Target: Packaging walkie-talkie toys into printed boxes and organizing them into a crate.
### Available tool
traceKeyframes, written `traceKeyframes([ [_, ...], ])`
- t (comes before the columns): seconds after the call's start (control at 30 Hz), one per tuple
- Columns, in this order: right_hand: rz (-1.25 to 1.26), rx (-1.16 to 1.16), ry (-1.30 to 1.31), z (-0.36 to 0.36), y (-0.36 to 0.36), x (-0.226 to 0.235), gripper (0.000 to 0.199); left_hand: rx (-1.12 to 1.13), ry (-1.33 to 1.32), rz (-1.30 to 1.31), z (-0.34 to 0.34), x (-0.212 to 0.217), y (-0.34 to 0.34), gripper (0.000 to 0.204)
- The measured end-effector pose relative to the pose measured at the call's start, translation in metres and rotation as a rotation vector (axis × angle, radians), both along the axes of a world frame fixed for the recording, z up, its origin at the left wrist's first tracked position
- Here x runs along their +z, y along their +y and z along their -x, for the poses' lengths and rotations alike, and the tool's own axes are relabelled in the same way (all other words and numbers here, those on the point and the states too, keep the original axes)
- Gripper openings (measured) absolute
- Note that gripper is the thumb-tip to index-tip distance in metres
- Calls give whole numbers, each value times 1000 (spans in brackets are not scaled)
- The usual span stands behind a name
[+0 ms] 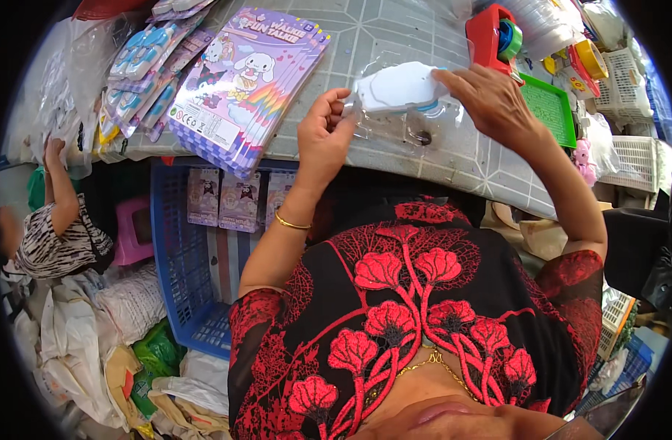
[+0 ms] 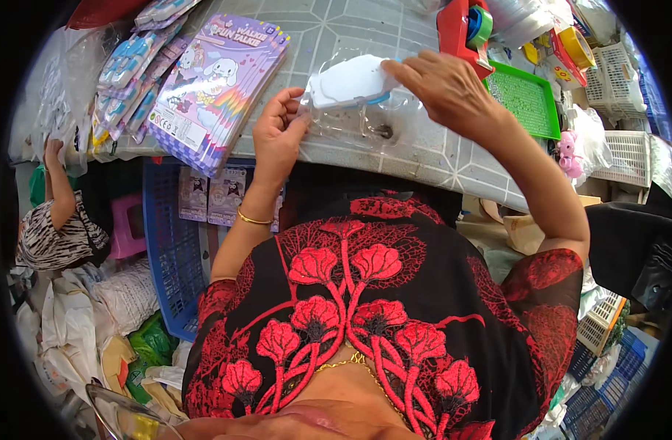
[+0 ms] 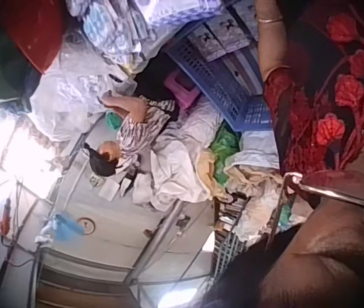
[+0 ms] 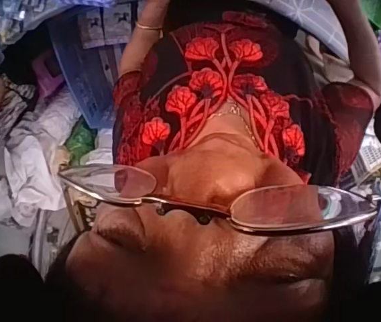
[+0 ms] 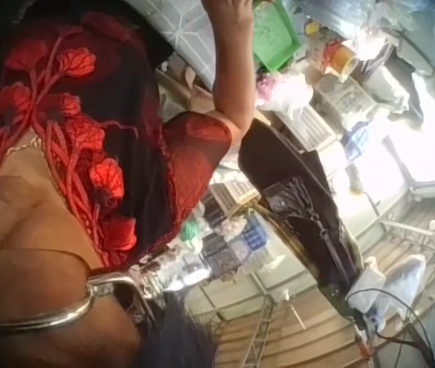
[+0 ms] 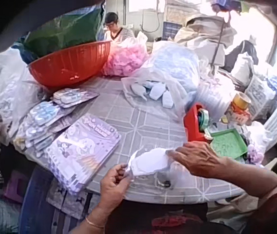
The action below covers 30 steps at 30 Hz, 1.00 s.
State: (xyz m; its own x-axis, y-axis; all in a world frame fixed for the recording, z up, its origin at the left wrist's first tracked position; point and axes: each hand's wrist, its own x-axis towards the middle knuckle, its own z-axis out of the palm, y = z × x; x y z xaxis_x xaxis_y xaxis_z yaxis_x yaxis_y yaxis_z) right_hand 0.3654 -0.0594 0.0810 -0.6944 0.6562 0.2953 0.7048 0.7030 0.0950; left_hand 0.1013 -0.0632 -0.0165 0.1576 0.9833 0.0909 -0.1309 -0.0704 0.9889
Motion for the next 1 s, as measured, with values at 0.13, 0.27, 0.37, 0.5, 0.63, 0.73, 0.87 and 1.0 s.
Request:
traceKeyframes([
  [0.13, 31, 213, -86, -4, 47, 1, 23, -79, -31, 32, 9, -1, 11, 33],
  [0.27, 31, 245, -90, -1, 72, -14, 22, -140, -117, 110, 13, 4, 14, 31],
  [0.37, 132, 242, -79, 6, 73, -35, 18, -27, 90, -79, 11, -6, 15, 32],
  [0.5, 261, 113, 0, 10, 64, -48, 21, 234, 658, -778, -3, 13, 8, 44],
  [0.63, 4, -122, 356, -3, 121, -50, 25, 36, 763, -866, -6, 11, 7, 49],
  [0.73, 156, -567, 612, -16, 196, -62, 32, 67, 718, -842, -8, 9, 8, 48],
  [0.87, -79, -792, 523, -32, 275, -81, 45, 61, 738, -825, -7, 15, 7, 49],
  [1.0, 152, -959, 399, -2, 312, -61, 65, 89, 735, -795, -4, 9, 5, 51],
])
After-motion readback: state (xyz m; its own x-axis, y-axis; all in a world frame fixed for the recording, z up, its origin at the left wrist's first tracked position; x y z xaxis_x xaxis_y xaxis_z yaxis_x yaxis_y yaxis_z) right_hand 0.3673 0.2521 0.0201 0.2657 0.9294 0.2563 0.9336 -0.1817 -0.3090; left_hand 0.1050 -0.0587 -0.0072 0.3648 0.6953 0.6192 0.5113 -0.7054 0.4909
